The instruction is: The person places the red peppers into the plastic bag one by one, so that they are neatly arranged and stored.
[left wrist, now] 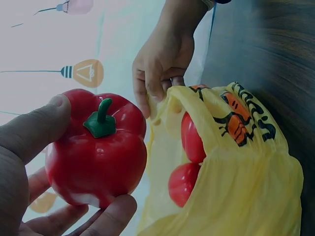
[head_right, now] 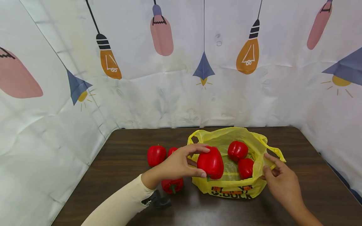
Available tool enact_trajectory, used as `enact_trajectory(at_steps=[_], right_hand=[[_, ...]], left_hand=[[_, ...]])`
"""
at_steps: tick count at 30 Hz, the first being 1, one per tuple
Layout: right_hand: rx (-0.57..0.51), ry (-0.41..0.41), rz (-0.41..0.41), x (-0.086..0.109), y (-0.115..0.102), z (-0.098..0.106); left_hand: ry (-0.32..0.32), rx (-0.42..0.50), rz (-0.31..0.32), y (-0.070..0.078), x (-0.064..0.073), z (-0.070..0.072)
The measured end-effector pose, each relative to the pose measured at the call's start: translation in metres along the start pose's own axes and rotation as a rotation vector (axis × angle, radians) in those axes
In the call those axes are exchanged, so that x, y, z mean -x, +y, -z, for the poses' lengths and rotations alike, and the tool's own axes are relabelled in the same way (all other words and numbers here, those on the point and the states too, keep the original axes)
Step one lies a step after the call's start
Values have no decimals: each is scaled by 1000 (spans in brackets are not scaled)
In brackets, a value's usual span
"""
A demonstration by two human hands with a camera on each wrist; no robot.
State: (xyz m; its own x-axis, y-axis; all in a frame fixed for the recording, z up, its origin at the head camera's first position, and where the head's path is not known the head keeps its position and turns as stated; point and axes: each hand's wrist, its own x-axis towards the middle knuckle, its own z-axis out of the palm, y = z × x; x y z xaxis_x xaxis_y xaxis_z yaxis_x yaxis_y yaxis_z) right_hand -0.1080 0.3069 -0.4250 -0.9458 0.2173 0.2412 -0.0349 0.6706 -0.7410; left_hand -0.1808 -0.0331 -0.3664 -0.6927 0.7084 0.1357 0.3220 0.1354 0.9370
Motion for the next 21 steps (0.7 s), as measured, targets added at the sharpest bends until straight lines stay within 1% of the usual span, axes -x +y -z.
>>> enact_trajectory(at_steps=[11, 21], right_hand=[[-6, -8, -1, -2, 1, -1], [0, -8, -1, -1, 2, -1]], left_hand=[[-11, -22, 12, -1, -24, -21], [12, -76, 49, -8, -40, -30]])
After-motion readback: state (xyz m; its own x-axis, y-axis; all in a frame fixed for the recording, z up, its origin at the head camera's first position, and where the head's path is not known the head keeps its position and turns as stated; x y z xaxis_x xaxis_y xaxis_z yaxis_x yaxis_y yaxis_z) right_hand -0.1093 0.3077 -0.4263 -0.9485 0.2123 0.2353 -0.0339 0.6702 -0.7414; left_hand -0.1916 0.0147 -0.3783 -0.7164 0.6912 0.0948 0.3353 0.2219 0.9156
